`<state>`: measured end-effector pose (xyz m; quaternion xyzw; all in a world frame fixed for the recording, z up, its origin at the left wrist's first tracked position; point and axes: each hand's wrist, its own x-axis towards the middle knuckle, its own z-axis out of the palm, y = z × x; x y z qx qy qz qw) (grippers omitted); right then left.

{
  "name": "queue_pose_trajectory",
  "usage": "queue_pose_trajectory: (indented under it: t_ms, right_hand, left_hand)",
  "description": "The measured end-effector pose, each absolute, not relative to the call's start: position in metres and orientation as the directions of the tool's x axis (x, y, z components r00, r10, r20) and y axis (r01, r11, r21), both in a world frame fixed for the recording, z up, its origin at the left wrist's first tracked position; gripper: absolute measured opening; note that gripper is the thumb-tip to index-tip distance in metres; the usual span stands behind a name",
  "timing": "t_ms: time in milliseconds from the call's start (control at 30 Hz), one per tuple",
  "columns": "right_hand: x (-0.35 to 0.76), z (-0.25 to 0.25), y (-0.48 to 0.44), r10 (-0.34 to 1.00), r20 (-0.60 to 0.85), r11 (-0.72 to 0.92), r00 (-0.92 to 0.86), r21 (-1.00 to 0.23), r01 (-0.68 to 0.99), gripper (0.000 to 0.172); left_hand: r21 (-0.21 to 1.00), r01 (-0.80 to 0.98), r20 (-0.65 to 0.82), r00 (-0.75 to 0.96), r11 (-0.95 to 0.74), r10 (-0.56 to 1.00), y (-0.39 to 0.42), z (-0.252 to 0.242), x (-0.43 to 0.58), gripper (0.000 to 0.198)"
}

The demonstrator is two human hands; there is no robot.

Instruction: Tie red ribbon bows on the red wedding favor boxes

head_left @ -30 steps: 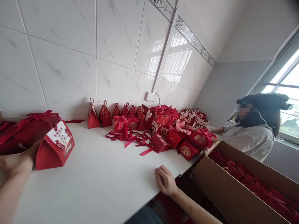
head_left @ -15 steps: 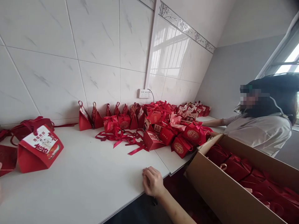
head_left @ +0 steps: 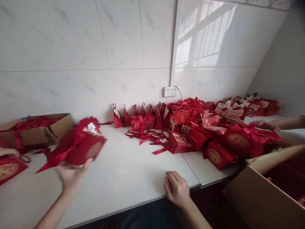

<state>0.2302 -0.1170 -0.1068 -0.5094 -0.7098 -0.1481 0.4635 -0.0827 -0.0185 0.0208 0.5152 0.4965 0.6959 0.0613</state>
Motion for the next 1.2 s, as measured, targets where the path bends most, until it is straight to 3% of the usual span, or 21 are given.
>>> queue_pose_trajectory:
  t_ms: [133, 267, 400, 500, 733, 900, 1000, 1200]
  right_hand:
    - [0.230, -0.086, -0.111, 0.748, 0.663, 0.349, 0.034, -0.436, 0.829, 0.026]
    - [0.233, -0.047, -0.074, 0.892, 0.450, 0.329, 0.050, -0.720, 0.612, 0.031]
    - [0.230, -0.022, -0.017, 0.943, 0.331, 0.288, 0.044, -0.873, 0.394, 0.036]
    - [0.219, -0.024, 0.017, 0.968, 0.248, 0.242, -0.025, -0.909, 0.340, 0.038]
    - [0.199, -0.050, 0.024, 0.964, 0.260, 0.266, -0.061, -0.951, 0.157, 0.035]
    - [0.206, -0.052, 0.020, 0.995, 0.091, 0.089, -0.027, -0.994, -0.067, 0.039]
    - [0.211, -0.049, 0.024, 0.999, 0.017, 0.012, -0.029, -0.988, -0.154, 0.041]
    - [0.213, -0.053, 0.026, 0.997, 0.002, -0.015, -0.080, -0.978, -0.206, 0.040]
  left_hand:
    - [0.855, 0.222, 0.504, -0.141, -0.469, 0.852, -0.007, -0.008, -0.052, 0.069]
    - [0.820, 0.258, 0.503, 0.101, -0.511, 0.858, 0.019, -0.024, -0.012, 0.067]
    - [0.798, 0.285, 0.476, 0.243, -0.531, 0.845, 0.042, -0.039, 0.007, 0.071]
    - [0.872, 0.198, 0.383, 0.289, -0.447, 0.877, 0.049, -0.050, 0.007, 0.076]
    - [0.960, -0.038, 0.257, 0.518, -0.278, 0.816, 0.041, -0.057, -0.004, 0.076]
    - [0.986, -0.093, 0.164, 0.669, -0.137, 0.725, 0.039, -0.051, -0.003, 0.077]
    - [0.990, -0.076, 0.136, 0.672, -0.114, 0.728, 0.044, -0.054, -0.007, 0.072]
    - [0.991, -0.116, 0.115, 0.532, -0.062, 0.839, 0.049, -0.068, -0.004, 0.062]
